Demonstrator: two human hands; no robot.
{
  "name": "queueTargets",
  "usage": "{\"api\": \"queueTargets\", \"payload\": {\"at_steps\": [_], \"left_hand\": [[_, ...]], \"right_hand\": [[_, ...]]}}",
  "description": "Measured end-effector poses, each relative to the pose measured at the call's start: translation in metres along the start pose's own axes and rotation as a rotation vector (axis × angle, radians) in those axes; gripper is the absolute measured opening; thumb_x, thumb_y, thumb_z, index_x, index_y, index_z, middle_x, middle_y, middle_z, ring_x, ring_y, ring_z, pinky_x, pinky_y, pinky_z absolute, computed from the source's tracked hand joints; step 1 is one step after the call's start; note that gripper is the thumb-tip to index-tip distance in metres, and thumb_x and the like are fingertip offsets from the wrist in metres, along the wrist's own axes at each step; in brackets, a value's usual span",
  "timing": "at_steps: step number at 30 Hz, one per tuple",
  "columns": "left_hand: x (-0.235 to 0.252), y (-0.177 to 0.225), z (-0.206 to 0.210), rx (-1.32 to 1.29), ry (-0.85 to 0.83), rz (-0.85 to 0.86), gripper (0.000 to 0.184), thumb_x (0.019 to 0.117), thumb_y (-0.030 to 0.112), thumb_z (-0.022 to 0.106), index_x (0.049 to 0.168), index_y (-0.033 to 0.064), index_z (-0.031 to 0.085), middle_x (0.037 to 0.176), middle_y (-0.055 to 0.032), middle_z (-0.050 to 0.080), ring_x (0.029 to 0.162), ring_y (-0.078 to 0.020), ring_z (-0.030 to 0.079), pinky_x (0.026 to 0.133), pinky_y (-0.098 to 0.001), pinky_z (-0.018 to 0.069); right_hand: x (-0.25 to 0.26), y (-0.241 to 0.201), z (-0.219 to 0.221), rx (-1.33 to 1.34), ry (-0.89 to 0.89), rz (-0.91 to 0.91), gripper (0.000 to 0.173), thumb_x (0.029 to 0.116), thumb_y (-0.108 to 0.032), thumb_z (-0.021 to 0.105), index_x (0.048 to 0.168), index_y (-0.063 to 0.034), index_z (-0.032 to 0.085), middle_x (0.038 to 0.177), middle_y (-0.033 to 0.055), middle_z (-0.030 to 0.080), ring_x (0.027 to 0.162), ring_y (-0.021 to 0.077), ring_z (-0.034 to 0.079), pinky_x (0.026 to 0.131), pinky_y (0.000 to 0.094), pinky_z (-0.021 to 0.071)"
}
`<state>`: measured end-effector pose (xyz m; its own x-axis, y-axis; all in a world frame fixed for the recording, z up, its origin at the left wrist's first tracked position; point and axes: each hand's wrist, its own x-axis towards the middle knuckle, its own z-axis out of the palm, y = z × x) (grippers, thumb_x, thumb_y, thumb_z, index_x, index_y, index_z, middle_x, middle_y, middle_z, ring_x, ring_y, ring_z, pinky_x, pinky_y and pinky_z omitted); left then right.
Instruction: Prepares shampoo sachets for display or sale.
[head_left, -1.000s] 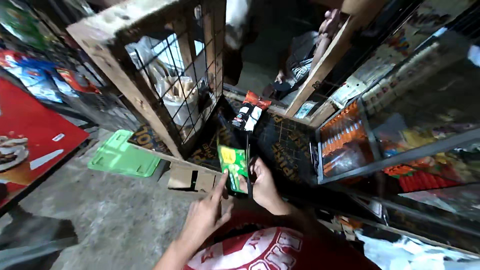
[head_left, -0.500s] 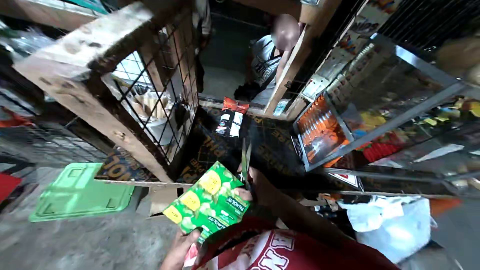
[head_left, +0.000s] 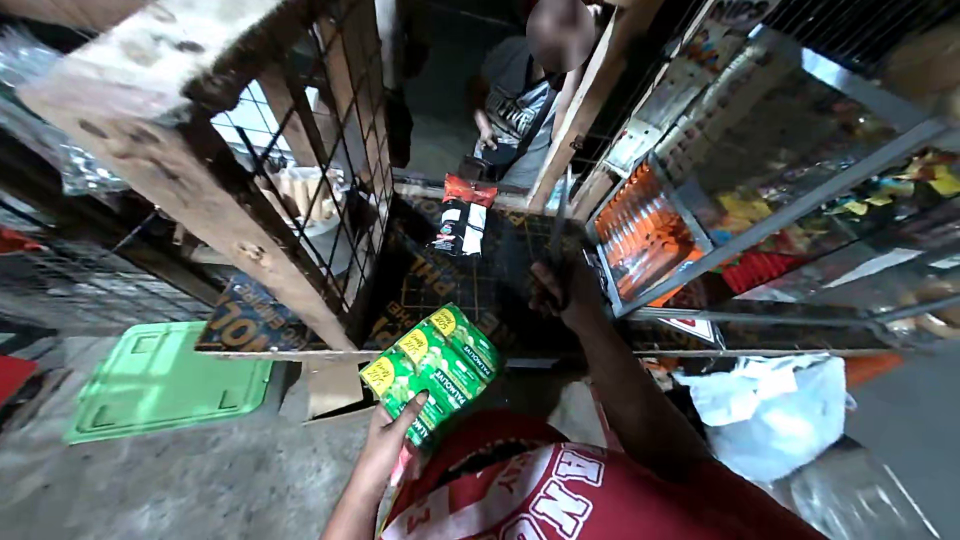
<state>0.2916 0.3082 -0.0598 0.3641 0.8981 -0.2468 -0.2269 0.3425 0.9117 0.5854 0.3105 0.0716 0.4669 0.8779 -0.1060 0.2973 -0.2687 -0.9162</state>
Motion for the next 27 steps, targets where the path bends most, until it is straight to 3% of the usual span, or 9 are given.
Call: {"api": "queueTargets", "payload": {"at_steps": [3, 5, 9, 14, 16, 18, 20, 23, 27], "left_hand": [[0.002, -0.001, 0.005, -0.084, 0.096, -0.046, 0.023, 0.0998, 0.008, 0.053, 0.121, 0.0003, 0.057, 0.094, -0.0032, 0.075, 0.083, -0.0106, 0.074, 0.076, -0.0285, 0.0635], [0.001, -0.001, 0.007, -0.098, 0.143, -0.062, 0.018, 0.1034, 0.008, 0.049, 0.116, -0.0006, 0.059, 0.089, -0.0039, 0.075, 0.079, -0.0100, 0.074, 0.072, -0.0277, 0.0629], [-0.003, 0.002, 0.011, -0.101, 0.163, -0.079, 0.016, 0.1046, 0.008, 0.048, 0.112, 0.0005, 0.060, 0.086, -0.0030, 0.075, 0.076, -0.0087, 0.073, 0.069, -0.0254, 0.0626], [-0.013, -0.004, 0.006, -0.187, 0.056, -0.057, 0.021, 0.0949, 0.009, 0.056, 0.114, 0.0026, 0.061, 0.093, -0.0026, 0.076, 0.083, -0.0092, 0.074, 0.076, -0.0264, 0.0622], [-0.016, -0.007, 0.006, -0.234, 0.019, -0.059, 0.019, 0.0932, 0.009, 0.056, 0.111, 0.0070, 0.061, 0.091, -0.0006, 0.076, 0.079, -0.0062, 0.073, 0.071, -0.0227, 0.0611], [-0.019, -0.005, 0.009, -0.255, 0.012, -0.078, 0.018, 0.0929, 0.007, 0.055, 0.110, 0.0080, 0.062, 0.090, -0.0007, 0.076, 0.078, -0.0055, 0.073, 0.069, -0.0213, 0.0607], [-0.019, -0.003, 0.012, -0.258, 0.009, -0.117, 0.019, 0.0934, 0.007, 0.054, 0.112, 0.0079, 0.060, 0.090, -0.0002, 0.076, 0.078, -0.0052, 0.072, 0.070, -0.0212, 0.0605], [-0.017, -0.005, 0.015, -0.323, 0.017, -0.215, 0.019, 0.0943, 0.016, 0.051, 0.112, 0.0105, 0.057, 0.084, 0.0016, 0.073, 0.067, -0.0030, 0.069, 0.058, -0.0187, 0.0573], [-0.015, -0.004, 0.021, -0.370, 0.010, -0.267, 0.021, 0.0938, 0.015, 0.052, 0.114, 0.0112, 0.057, 0.086, 0.0004, 0.073, 0.065, -0.0029, 0.067, 0.056, -0.0183, 0.0561]], "right_hand": [[-0.016, -0.019, -0.006, -0.367, -0.439, -0.127, 0.021, 0.0907, -0.009, 0.074, 0.105, 0.0044, 0.067, 0.088, 0.0134, 0.070, 0.075, 0.0198, 0.068, 0.073, 0.0389, 0.0588], [-0.028, -0.025, 0.001, -0.513, -0.651, -0.223, 0.031, 0.0877, -0.023, 0.080, 0.101, 0.0022, 0.069, 0.087, 0.0127, 0.068, 0.078, 0.0183, 0.063, 0.074, 0.0382, 0.0524], [-0.018, 0.001, 0.004, -0.114, -0.269, -0.128, 0.021, 0.0908, -0.017, 0.077, 0.097, 0.0002, 0.066, 0.074, 0.0033, 0.067, 0.060, 0.0093, 0.065, 0.061, 0.0278, 0.0601], [-0.038, -0.011, -0.022, -0.392, -0.411, -0.223, 0.025, 0.0841, -0.017, 0.081, 0.098, 0.0007, 0.070, 0.083, 0.0067, 0.068, 0.075, 0.0112, 0.063, 0.073, 0.0328, 0.0540], [-0.035, 0.001, -0.029, -0.159, -0.199, -0.222, 0.012, 0.0861, 0.000, 0.070, 0.097, 0.0047, 0.067, 0.079, 0.0070, 0.069, 0.069, 0.0126, 0.066, 0.070, 0.0334, 0.0582], [-0.031, 0.004, -0.027, 0.027, 0.010, -0.172, 0.009, 0.0938, -0.009, 0.067, 0.098, -0.0044, 0.061, 0.071, -0.0019, 0.068, 0.058, 0.0080, 0.067, 0.058, 0.0263, 0.0607], [-0.035, 0.004, -0.032, -0.069, -0.096, -0.153, 0.017, 0.0894, -0.006, 0.072, 0.102, 0.0026, 0.064, 0.077, 0.0061, 0.069, 0.063, 0.0141, 0.068, 0.061, 0.0330, 0.0608], [-0.051, 0.004, -0.031, -0.295, -0.397, -0.235, 0.030, 0.0838, -0.026, 0.082, 0.098, -0.0018, 0.070, 0.080, 0.0016, 0.067, 0.069, 0.0054, 0.061, 0.067, 0.0267, 0.0531], [-0.046, 0.019, -0.027, -0.151, -0.213, -0.103, 0.024, 0.0890, -0.019, 0.079, 0.093, -0.0010, 0.065, 0.073, 0.0026, 0.066, 0.060, 0.0094, 0.065, 0.060, 0.0284, 0.0591]]}}
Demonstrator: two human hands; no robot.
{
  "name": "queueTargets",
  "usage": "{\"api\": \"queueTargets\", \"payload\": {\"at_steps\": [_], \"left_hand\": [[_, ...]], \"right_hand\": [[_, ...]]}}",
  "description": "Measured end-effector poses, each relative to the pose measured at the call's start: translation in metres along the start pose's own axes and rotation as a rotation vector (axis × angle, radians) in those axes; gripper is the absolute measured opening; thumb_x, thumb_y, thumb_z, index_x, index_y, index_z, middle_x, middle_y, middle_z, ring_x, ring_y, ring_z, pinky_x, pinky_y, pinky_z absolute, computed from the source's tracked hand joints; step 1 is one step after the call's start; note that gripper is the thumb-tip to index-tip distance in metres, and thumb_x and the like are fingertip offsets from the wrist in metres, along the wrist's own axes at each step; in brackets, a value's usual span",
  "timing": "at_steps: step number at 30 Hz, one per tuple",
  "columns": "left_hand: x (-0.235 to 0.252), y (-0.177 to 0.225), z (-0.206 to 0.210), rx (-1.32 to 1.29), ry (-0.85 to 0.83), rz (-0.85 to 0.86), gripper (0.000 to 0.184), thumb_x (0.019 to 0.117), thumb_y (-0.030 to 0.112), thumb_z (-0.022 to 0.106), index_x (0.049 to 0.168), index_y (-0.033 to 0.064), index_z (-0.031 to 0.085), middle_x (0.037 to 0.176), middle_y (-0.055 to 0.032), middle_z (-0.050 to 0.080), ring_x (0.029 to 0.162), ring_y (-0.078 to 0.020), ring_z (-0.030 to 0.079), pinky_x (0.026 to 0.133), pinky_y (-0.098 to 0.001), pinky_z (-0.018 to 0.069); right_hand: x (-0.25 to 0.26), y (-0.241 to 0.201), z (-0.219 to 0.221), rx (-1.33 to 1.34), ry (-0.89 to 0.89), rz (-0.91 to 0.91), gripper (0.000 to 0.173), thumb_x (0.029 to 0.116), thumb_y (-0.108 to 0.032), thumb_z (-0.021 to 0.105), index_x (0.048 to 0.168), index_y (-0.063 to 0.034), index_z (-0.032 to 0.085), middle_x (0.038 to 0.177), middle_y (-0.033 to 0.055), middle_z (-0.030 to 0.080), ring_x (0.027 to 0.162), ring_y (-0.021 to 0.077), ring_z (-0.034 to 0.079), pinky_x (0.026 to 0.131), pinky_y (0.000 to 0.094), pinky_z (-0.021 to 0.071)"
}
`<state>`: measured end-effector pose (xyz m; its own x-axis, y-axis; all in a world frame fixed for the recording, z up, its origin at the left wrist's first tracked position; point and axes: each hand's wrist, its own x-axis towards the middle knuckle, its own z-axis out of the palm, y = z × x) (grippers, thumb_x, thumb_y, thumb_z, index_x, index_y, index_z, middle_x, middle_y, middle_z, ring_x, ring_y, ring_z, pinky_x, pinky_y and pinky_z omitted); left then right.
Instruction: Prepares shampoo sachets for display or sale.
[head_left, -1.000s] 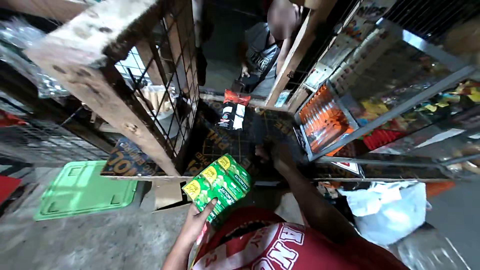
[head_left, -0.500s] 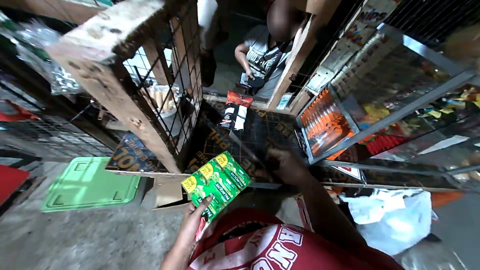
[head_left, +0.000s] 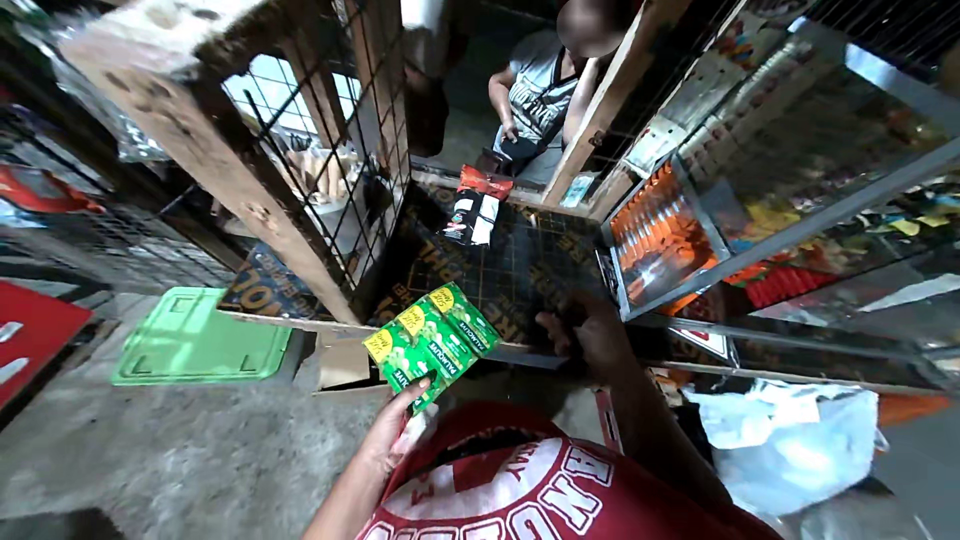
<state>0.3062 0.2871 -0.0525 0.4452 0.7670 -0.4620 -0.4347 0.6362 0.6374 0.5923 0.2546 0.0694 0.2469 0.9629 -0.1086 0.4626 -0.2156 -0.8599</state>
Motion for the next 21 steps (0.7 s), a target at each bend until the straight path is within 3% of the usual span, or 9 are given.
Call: {"api": "queueTargets", "payload": {"at_steps": [3, 5, 8, 13, 16, 17, 18, 20, 21], "left_hand": [[0.003, -0.001, 0.009, 0.044, 0.056, -0.013, 0.015, 0.0966, 0.005, 0.051, 0.109, 0.0083, 0.058, 0.077, -0.0013, 0.070, 0.052, -0.0027, 0.059, 0.045, -0.0170, 0.0486], [0.003, 0.001, 0.012, 0.089, 0.122, -0.031, 0.016, 0.0965, 0.000, 0.054, 0.110, 0.0067, 0.058, 0.078, -0.0035, 0.069, 0.052, -0.0049, 0.059, 0.044, -0.0192, 0.0483], [0.002, 0.001, 0.011, 0.105, 0.137, -0.047, 0.013, 0.0965, 0.001, 0.054, 0.107, 0.0072, 0.058, 0.071, -0.0037, 0.066, 0.044, -0.0043, 0.052, 0.037, -0.0186, 0.0420], [-0.002, 0.004, 0.014, 0.161, 0.143, -0.039, 0.014, 0.0979, 0.002, 0.055, 0.110, 0.0072, 0.058, 0.078, -0.0022, 0.069, 0.052, -0.0038, 0.058, 0.045, -0.0187, 0.0487], [0.000, 0.002, 0.015, 0.296, 0.178, -0.010, 0.024, 0.0990, 0.007, 0.061, 0.123, 0.0049, 0.057, 0.092, -0.0023, 0.070, 0.070, -0.0041, 0.065, 0.061, -0.0206, 0.0550], [-0.001, 0.005, 0.015, 0.349, 0.171, -0.001, 0.032, 0.1001, 0.009, 0.061, 0.130, 0.0024, 0.054, 0.103, -0.0037, 0.069, 0.084, -0.0061, 0.066, 0.074, -0.0239, 0.0565], [0.000, 0.006, 0.016, 0.378, 0.168, 0.016, 0.035, 0.1003, 0.010, 0.061, 0.133, 0.0011, 0.052, 0.106, -0.0042, 0.069, 0.090, -0.0068, 0.067, 0.080, -0.0253, 0.0572], [0.001, 0.008, 0.018, 0.408, 0.168, 0.011, 0.034, 0.1020, 0.012, 0.060, 0.133, 0.0004, 0.051, 0.106, -0.0042, 0.068, 0.089, -0.0064, 0.066, 0.080, -0.0255, 0.0566], [0.001, 0.007, 0.016, 0.417, 0.181, -0.006, 0.031, 0.1029, 0.014, 0.059, 0.131, 0.0004, 0.054, 0.102, -0.0046, 0.068, 0.086, -0.0070, 0.066, 0.077, -0.0260, 0.0560]], "right_hand": [[-0.002, -0.007, -0.009, -0.274, -0.213, 0.136, 0.039, 0.0866, -0.035, 0.081, 0.103, -0.0022, 0.068, 0.086, 0.0063, 0.066, 0.075, 0.0136, 0.062, 0.073, 0.0347, 0.0532], [-0.001, -0.004, -0.014, -0.289, -0.114, 0.139, 0.040, 0.0902, -0.033, 0.078, 0.107, 0.0012, 0.068, 0.089, 0.0115, 0.068, 0.076, 0.0193, 0.065, 0.074, 0.0403, 0.0569], [0.003, 0.001, -0.022, -0.185, 0.146, 0.107, 0.037, 0.0929, -0.032, 0.076, 0.106, 0.0011, 0.067, 0.080, 0.0068, 0.069, 0.062, 0.0142, 0.067, 0.062, 0.0343, 0.0601], [-0.024, -0.012, -0.018, -0.056, 0.119, -0.100, 0.029, 0.0842, -0.021, 0.080, 0.096, 0.0000, 0.065, 0.074, -0.0003, 0.066, 0.059, 0.0065, 0.064, 0.058, 0.0265, 0.0586], [-0.010, -0.008, -0.008, 0.135, 0.271, -0.139, 0.015, 0.0916, -0.015, 0.069, 0.094, -0.0013, 0.063, 0.069, -0.0032, 0.067, 0.055, 0.0069, 0.066, 0.055, 0.0257, 0.0600], [-0.004, -0.009, -0.006, 0.100, 0.215, -0.058, 0.015, 0.0935, -0.015, 0.069, 0.095, -0.0013, 0.062, 0.068, -0.0018, 0.067, 0.054, 0.0073, 0.066, 0.054, 0.0252, 0.0599], [-0.002, -0.013, -0.007, -0.027, 0.062, 0.031, 0.021, 0.0925, -0.016, 0.074, 0.098, 0.0020, 0.064, 0.072, 0.0029, 0.067, 0.058, 0.0099, 0.066, 0.058, 0.0278, 0.0596], [-0.001, -0.031, -0.008, -0.368, -0.327, 0.135, 0.035, 0.0892, -0.029, 0.080, 0.103, 0.0005, 0.068, 0.083, 0.0079, 0.067, 0.072, 0.0150, 0.062, 0.071, 0.0362, 0.0543], [-0.001, -0.032, -0.006, -0.437, -0.413, 0.147, 0.035, 0.0888, -0.031, 0.081, 0.102, -0.0007, 0.070, 0.082, 0.0088, 0.066, 0.072, 0.0167, 0.061, 0.071, 0.0387, 0.0533]]}}
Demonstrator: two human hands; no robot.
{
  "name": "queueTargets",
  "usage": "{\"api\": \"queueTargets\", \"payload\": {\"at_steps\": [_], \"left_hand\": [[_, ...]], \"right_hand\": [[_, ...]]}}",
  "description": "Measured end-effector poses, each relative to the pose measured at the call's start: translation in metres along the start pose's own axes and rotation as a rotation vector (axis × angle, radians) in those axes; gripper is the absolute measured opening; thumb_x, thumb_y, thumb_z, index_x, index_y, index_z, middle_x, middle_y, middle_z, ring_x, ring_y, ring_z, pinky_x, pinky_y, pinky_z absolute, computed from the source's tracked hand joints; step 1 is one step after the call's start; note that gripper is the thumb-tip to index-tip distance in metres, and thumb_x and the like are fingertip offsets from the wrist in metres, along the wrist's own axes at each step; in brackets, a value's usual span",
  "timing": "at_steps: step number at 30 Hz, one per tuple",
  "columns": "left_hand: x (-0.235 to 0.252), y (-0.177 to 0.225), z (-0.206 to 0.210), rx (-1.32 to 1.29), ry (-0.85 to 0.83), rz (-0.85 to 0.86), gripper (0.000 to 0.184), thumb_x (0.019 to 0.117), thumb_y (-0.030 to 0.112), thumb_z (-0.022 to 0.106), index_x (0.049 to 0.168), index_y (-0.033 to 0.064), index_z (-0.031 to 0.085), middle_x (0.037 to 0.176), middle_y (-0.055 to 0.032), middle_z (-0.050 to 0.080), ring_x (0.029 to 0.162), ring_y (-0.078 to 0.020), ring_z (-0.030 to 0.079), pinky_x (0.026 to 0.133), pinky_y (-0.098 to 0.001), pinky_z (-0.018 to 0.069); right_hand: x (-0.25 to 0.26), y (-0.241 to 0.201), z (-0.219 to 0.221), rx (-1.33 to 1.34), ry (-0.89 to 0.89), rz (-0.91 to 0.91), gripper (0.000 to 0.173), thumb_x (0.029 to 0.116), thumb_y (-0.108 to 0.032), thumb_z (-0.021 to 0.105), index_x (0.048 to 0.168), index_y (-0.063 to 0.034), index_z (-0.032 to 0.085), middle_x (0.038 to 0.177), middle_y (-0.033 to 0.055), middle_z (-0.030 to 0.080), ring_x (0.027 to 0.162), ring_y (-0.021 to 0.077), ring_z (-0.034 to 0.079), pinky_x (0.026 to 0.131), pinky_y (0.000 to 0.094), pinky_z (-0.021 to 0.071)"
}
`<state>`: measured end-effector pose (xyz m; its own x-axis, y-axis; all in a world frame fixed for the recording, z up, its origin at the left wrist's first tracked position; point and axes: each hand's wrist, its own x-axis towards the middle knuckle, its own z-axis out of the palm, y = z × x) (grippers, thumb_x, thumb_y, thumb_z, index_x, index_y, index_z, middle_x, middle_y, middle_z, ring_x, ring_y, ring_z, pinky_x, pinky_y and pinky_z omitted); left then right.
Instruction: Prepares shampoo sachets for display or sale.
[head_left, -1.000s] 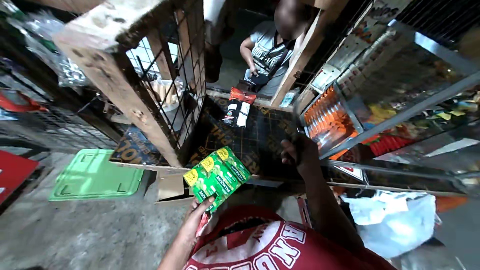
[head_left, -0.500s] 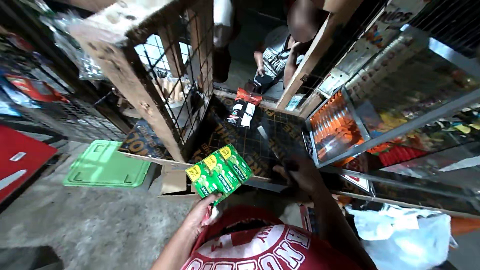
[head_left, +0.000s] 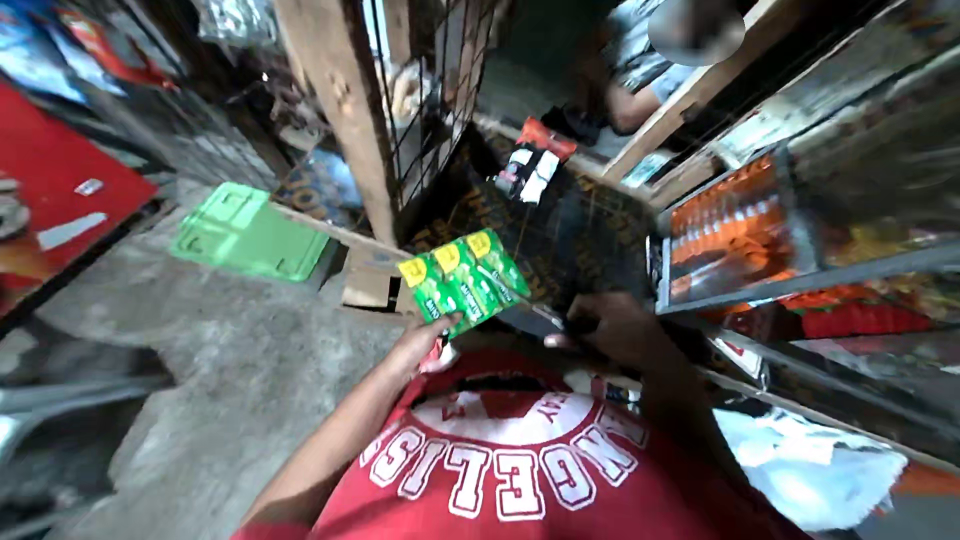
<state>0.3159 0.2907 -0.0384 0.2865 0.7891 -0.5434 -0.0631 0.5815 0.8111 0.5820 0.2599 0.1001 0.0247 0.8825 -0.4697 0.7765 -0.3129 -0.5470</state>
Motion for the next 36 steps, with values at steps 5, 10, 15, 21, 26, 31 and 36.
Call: {"api": "queueTargets", "payload": {"at_steps": [5, 10, 15, 21, 26, 31, 36], "left_hand": [[0.003, -0.011, -0.001, 0.006, 0.013, 0.012, 0.024, 0.1058, 0.018, 0.055, 0.124, 0.0035, 0.059, 0.091, -0.0037, 0.070, 0.074, -0.0075, 0.065, 0.067, -0.0248, 0.0560], [-0.008, -0.010, 0.001, -0.067, -0.057, 0.004, 0.019, 0.1049, 0.009, 0.051, 0.122, 0.0024, 0.058, 0.092, -0.0029, 0.072, 0.080, -0.0075, 0.069, 0.074, -0.0244, 0.0584], [-0.016, -0.013, -0.001, -0.112, -0.148, 0.034, 0.019, 0.1019, 0.004, 0.049, 0.117, 0.0028, 0.060, 0.093, -0.0018, 0.073, 0.085, -0.0083, 0.071, 0.080, -0.0252, 0.0593], [-0.019, -0.014, 0.009, -0.074, -0.039, 0.009, 0.021, 0.1018, 0.006, 0.053, 0.122, 0.0027, 0.058, 0.096, -0.0007, 0.073, 0.086, -0.0067, 0.071, 0.079, -0.0235, 0.0592], [-0.010, -0.028, 0.009, -0.034, -0.049, 0.092, 0.037, 0.0978, 0.018, 0.057, 0.131, 0.0012, 0.054, 0.108, -0.0031, 0.072, 0.097, -0.0086, 0.070, 0.089, -0.0270, 0.0580], [-0.005, -0.029, 0.013, -0.059, -0.058, 0.107, 0.039, 0.1002, 0.018, 0.058, 0.134, -0.0004, 0.052, 0.113, -0.0052, 0.071, 0.100, -0.0089, 0.070, 0.091, -0.0268, 0.0583], [-0.004, -0.030, 0.012, -0.053, -0.042, 0.156, 0.036, 0.0973, 0.010, 0.061, 0.130, -0.0021, 0.054, 0.109, -0.0042, 0.072, 0.098, -0.0076, 0.071, 0.091, -0.0260, 0.0584]], "right_hand": [[0.067, 0.014, 0.005, -0.260, -0.013, -0.061, 0.044, 0.0917, -0.042, 0.076, 0.082, 0.0005, 0.067, 0.072, 0.0137, 0.065, 0.065, 0.0276, 0.063, 0.065, 0.0514, 0.0522], [0.124, -0.017, 0.006, -0.200, -0.008, -0.039, 0.045, 0.0860, -0.039, 0.083, 0.091, 0.0037, 0.068, 0.074, 0.0165, 0.067, 0.058, 0.0258, 0.066, 0.059, 0.0471, 0.0583], [0.149, -0.036, -0.007, -0.381, -0.009, -0.006, 0.046, 0.0838, -0.042, 0.084, 0.088, 0.0000, 0.067, 0.075, 0.0154, 0.066, 0.062, 0.0277, 0.066, 0.061, 0.0501, 0.0564], [0.145, -0.042, -0.015, -0.417, -0.053, -0.021, 0.041, 0.0865, -0.039, 0.082, 0.093, -0.0003, 0.070, 0.085, 0.0181, 0.068, 0.072, 0.0313, 0.069, 0.067, 0.0524, 0.0581], [0.137, -0.030, -0.017, -0.436, -0.017, -0.080, 0.040, 0.0891, -0.040, 0.079, 0.091, -0.0013, 0.069, 0.080, 0.0162, 0.068, 0.069, 0.0292, 0.068, 0.065, 0.0502, 0.0574], [0.112, -0.015, -0.015, -0.218, 0.045, -0.157, 0.044, 0.0867, -0.042, 0.081, 0.096, -0.0012, 0.069, 0.076, 0.0111, 0.065, 0.068, 0.0224, 0.064, 0.066, 0.0448, 0.0553], [0.078, 0.004, -0.023, 0.009, 0.056, -0.291, 0.037, 0.0890, -0.032, 0.080, 0.091, 0.0010, 0.064, 0.069, 0.0029, 0.062, 0.057, 0.0089, 0.059, 0.060, 0.0273, 0.0532]]}}
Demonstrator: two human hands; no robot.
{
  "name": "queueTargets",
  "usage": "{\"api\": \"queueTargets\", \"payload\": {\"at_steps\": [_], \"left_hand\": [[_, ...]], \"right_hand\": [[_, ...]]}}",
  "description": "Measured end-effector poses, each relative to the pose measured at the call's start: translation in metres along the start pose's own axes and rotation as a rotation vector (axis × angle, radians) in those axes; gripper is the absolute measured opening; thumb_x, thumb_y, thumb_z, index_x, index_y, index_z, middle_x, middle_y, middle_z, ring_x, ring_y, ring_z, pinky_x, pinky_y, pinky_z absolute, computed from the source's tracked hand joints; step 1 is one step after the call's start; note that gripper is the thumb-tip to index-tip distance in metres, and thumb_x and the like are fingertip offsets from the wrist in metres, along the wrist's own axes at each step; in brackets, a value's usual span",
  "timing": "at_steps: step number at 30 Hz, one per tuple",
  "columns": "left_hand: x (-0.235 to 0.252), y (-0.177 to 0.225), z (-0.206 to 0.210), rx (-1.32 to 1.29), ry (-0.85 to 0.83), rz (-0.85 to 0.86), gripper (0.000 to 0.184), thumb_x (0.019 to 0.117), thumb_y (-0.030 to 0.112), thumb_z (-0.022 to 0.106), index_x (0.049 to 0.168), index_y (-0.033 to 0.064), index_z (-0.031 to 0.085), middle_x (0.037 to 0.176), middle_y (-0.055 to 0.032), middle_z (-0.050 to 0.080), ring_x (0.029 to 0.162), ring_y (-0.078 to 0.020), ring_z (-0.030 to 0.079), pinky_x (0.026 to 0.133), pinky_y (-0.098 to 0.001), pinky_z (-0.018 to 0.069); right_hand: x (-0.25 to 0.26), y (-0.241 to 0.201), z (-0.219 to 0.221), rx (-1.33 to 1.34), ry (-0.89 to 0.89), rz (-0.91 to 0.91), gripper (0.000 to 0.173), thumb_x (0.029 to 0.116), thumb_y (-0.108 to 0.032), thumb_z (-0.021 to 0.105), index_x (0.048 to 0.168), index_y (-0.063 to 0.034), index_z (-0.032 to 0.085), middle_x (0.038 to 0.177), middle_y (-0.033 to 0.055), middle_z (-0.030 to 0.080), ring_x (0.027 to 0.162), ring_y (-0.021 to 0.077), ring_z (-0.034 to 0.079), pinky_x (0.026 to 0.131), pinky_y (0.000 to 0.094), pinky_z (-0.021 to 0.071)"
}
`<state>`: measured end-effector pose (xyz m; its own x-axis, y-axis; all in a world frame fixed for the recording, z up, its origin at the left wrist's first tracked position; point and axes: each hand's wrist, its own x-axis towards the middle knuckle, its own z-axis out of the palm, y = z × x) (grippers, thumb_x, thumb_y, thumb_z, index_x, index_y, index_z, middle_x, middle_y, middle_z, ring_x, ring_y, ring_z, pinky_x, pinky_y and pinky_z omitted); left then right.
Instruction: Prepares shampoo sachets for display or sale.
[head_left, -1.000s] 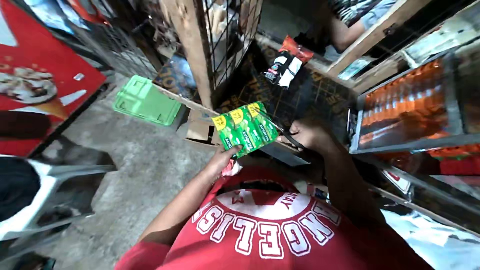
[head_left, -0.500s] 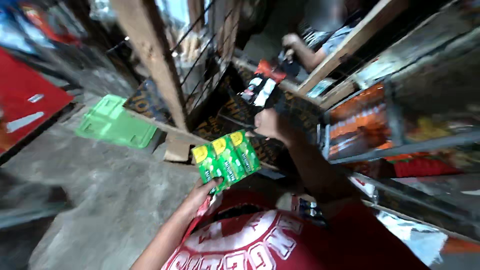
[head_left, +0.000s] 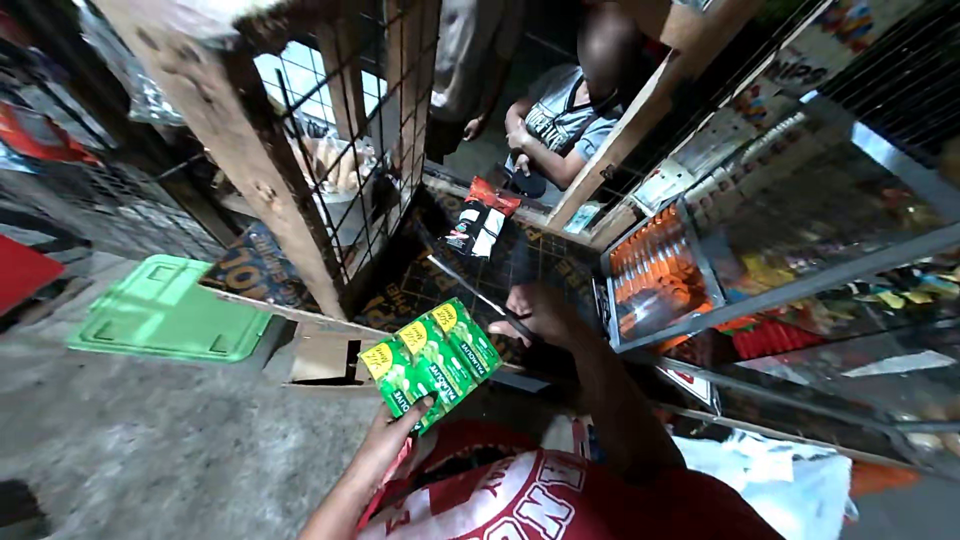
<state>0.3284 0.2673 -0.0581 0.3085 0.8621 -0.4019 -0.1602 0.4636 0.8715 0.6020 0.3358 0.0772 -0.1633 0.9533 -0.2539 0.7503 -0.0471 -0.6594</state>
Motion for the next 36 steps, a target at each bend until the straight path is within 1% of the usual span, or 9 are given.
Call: {"api": "queueTargets", "payload": {"at_steps": [3, 8, 11, 13, 19, 24, 28, 33, 36], "left_hand": [[0.002, -0.003, -0.002, -0.001, -0.004, 0.022, 0.031, 0.0968, 0.006, 0.061, 0.126, -0.0019, 0.057, 0.106, -0.0031, 0.074, 0.096, -0.0072, 0.071, 0.090, -0.0258, 0.0590], [0.000, 0.006, -0.003, 0.033, -0.027, 0.002, 0.027, 0.0968, 0.004, 0.062, 0.123, -0.0012, 0.058, 0.103, -0.0026, 0.073, 0.093, -0.0073, 0.071, 0.087, -0.0260, 0.0595], [-0.008, 0.017, 0.000, 0.087, -0.072, -0.065, 0.030, 0.0982, 0.005, 0.061, 0.127, 0.0001, 0.055, 0.106, -0.0012, 0.071, 0.095, -0.0058, 0.070, 0.088, -0.0251, 0.0588], [-0.010, 0.016, 0.000, 0.106, -0.109, -0.089, 0.026, 0.0981, 0.005, 0.061, 0.124, 0.0012, 0.058, 0.104, 0.0004, 0.072, 0.095, -0.0046, 0.069, 0.089, -0.0244, 0.0580], [-0.012, 0.005, 0.000, 0.085, -0.092, -0.029, 0.035, 0.0949, 0.004, 0.063, 0.128, -0.0003, 0.055, 0.109, 0.0001, 0.071, 0.100, -0.0038, 0.068, 0.092, -0.0236, 0.0572], [-0.009, 0.006, -0.001, 0.061, -0.091, -0.039, 0.031, 0.0969, 0.005, 0.062, 0.127, -0.0007, 0.057, 0.108, -0.0017, 0.072, 0.099, -0.0056, 0.069, 0.092, -0.0254, 0.0572], [-0.012, 0.014, -0.002, 0.082, -0.101, -0.049, 0.034, 0.0996, 0.006, 0.060, 0.131, -0.0020, 0.053, 0.111, -0.0034, 0.070, 0.100, -0.0054, 0.068, 0.093, -0.0255, 0.0563], [-0.008, 0.016, -0.002, 0.057, -0.136, 0.006, 0.032, 0.0994, 0.004, 0.059, 0.130, -0.0034, 0.052, 0.110, -0.0031, 0.070, 0.099, -0.0049, 0.068, 0.093, -0.0258, 0.0563], [-0.009, 0.019, 0.000, 0.056, -0.117, -0.008, 0.030, 0.1005, 0.005, 0.058, 0.129, -0.0026, 0.054, 0.107, -0.0030, 0.070, 0.096, -0.0054, 0.068, 0.091, -0.0264, 0.0568]], "right_hand": [[-0.016, 0.032, 0.010, 0.282, 0.026, 0.059, 0.029, 0.0907, -0.027, 0.076, 0.090, -0.0018, 0.061, 0.066, -0.0018, 0.063, 0.054, 0.0050, 0.060, 0.057, 0.0231, 0.0537], [-0.014, 0.030, 0.022, 0.049, -0.064, 0.216, 0.040, 0.0908, -0.037, 0.077, 0.100, 0.0007, 0.065, 0.077, 0.0047, 0.064, 0.065, 0.0109, 0.059, 0.066, 0.0315, 0.0519], [0.015, 0.028, 0.025, -0.085, -0.187, 0.089, 0.039, 0.0843, -0.033, 0.084, 0.088, 0.0017, 0.066, 0.066, 0.0107, 0.063, 0.053, 0.0191, 0.061, 0.053, 0.0393, 0.0544], [0.032, 0.016, 0.026, -0.138, -0.297, 0.077, 0.037, 0.0792, -0.030, 0.089, 0.081, -0.0007, 0.067, 0.061, 0.0093, 0.061, 0.047, 0.0179, 0.058, 0.046, 0.0371, 0.0512], [0.081, -0.022, 0.010, -0.406, -0.263, 0.144, 0.039, 0.0859, -0.036, 0.083, 0.092, 0.0002, 0.070, 0.079, 0.0143, 0.067, 0.063, 0.0256, 0.066, 0.060, 0.0468, 0.0578], [0.079, -0.023, 0.005, -0.332, -0.261, 0.142, 0.042, 0.0856, -0.038, 0.083, 0.092, 0.0002, 0.067, 0.072, 0.0113, 0.064, 0.055, 0.0203, 0.062, 0.055, 0.0399, 0.0556], [0.050, -0.015, 0.018, -0.099, -0.297, 0.078, 0.037, 0.0849, -0.028, 0.085, 0.093, 0.0017, 0.066, 0.067, 0.0093, 0.063, 0.051, 0.0159, 0.060, 0.051, 0.0330, 0.0534], [0.009, 0.015, 0.051, 0.219, -0.366, -0.090, 0.028, 0.0850, -0.023, 0.084, 0.090, -0.0041, 0.064, 0.061, -0.0050, 0.060, 0.047, 0.0014, 0.055, 0.046, 0.0182, 0.0480], [-0.014, 0.016, 0.059, 0.326, -0.381, -0.140, 0.024, 0.0845, -0.018, 0.082, 0.088, -0.0073, 0.062, 0.062, -0.0076, 0.061, 0.049, 0.0006, 0.057, 0.049, 0.0181, 0.0496]]}}
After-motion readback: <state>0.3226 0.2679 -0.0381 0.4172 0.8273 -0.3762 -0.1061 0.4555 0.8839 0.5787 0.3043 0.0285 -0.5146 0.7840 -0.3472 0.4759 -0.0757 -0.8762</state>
